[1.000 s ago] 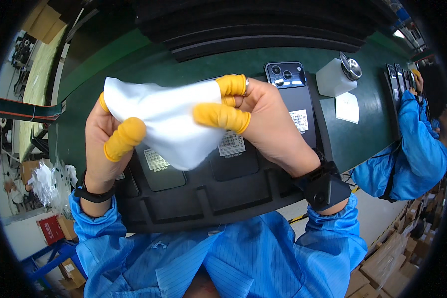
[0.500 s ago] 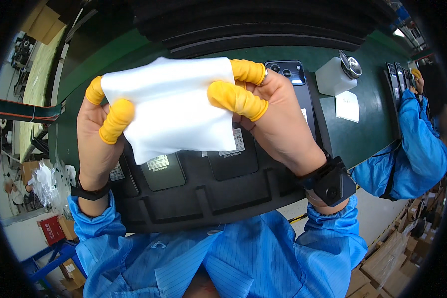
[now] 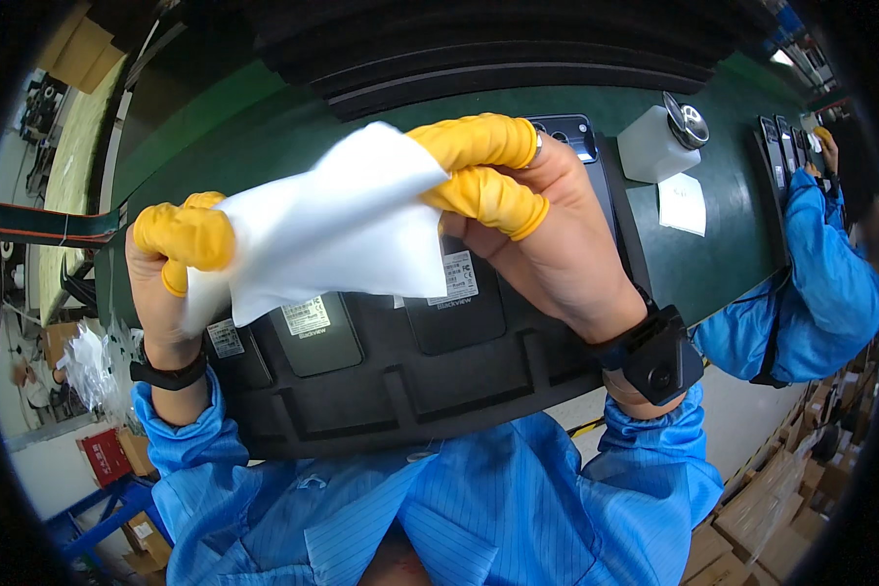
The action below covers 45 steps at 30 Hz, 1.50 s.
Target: Cleaning the back of smartphones on an assembly line using a cloth.
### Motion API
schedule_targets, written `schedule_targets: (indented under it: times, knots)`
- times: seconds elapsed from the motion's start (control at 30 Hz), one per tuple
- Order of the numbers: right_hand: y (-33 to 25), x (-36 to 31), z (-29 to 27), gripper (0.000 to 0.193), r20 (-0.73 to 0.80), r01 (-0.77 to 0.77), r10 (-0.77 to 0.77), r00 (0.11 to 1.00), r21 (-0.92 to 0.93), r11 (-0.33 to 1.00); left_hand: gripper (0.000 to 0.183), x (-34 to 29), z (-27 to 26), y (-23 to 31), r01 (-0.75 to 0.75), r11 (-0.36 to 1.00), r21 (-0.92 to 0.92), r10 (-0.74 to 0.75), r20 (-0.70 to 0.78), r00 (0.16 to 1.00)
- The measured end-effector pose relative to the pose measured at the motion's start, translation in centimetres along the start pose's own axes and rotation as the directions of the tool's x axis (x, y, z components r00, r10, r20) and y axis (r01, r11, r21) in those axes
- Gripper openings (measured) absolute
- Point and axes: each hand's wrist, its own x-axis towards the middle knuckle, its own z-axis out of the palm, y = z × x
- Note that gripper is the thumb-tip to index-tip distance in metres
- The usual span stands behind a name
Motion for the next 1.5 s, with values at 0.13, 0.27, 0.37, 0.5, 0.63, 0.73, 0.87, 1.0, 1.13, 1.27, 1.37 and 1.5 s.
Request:
schedule_targets:
  times: [0.13, 0.27, 0.37, 0.5, 0.63, 0.73, 0.87, 1.0, 1.13, 1.27, 1.37, 1.5]
  knots:
    - [0.5, 0.0, 0.2, 0.026, 0.02, 0.041, -0.04, 0.999, -0.038, 0.998, 0.01, 0.0, 0.3, 0.0, -0.02, 0.999, 0.046, 0.019, 0.014, 1.0]
    - [0.8, 0.3, 0.0, 0.024, 0.089, 0.13, -0.126, 0.988, -0.047, 0.99, 0.006, -0.1, 0.5, 0.6, 0.108, 0.992, 0.065, -0.11, 0.017, 0.994]
    - [-0.1, 0.8, 0.1, 0.025, 0.105, 0.082, -0.073, 0.992, -0.08, 0.993, 0.009, 0.0, -0.1, 0.1, -0.067, 0.961, 0.267, 0.035, 0.122, 0.992]
    - [-0.1, 0.9, 0.9, 0.032, 0.032, 0.034, -0.031, 0.999, -0.079, 0.996, 0.021, 0.4, 0.4, 0.7, 0.043, 0.971, 0.233, -0.069, 0.106, 0.992]
    - [1.1, 0.7, 1.7, 0.045, -0.047, 0.086, -0.114, 0.992, -0.407, 0.91, 0.017, 0.1, 1.1, -0.1, 0.09, 0.964, 0.251, -0.089, -0.015, 0.996]
    - [1.2, 0.9, 1.9, 0.058, -0.12, 0.026, -0.082, 0.989, -0.409, 0.912, 0.031, 0.2, 1.7, -0.8, 0.114, 0.944, 0.308, -0.055, -0.193, 0.98]
    - [1.2, 0.9, 2.4, 0.064, -0.155, -0.051, -0.033, 0.987, -0.506, 0.861, 0.046, 0.3, 1.6, -2.1, -0.037, 0.971, 0.234, 0.082, -0.185, 0.979]
    - [0.4, 0.9, 2.3, 0.066, -0.195, -0.257, 0.172, 0.966, -0.628, 0.735, 0.051, 0.2, 0.8, -1.7, -0.081, 0.943, 0.322, 0.112, -0.079, 0.991]
    - [1.0, 0.7, 1.5, 0.068, -0.121, -0.049, -0.08, 0.989, -0.798, 0.601, 0.05, 0.1, 1.2, -0.6, -0.032, 0.974, 0.225, 0.015, 0.079, 0.997]
    - [1.0, 0.8, 1.7, 0.071, 0.049, 0.068, -0.049, 0.998, -0.824, 0.562, 0.047, 0.1, 1.8, 0.4, 0.15, 0.946, 0.288, -0.211, 0.197, 0.957]
    - [0.9, 0.5, 2.7, 0.067, 0.128, -0.017, 0.172, 0.977, -0.754, 0.657, 0.043, -0.1, 2.1, 1.0, 0.216, 0.921, 0.323, -0.298, 0.23, 0.927]
    - [0.9, 0.4, 2.7, 0.056, 0.159, -0.083, 0.305, 0.939, -0.755, 0.65, 0.044, 0.1, 2.4, 1.5, 0.286, 0.893, 0.348, -0.387, 0.269, 0.882]
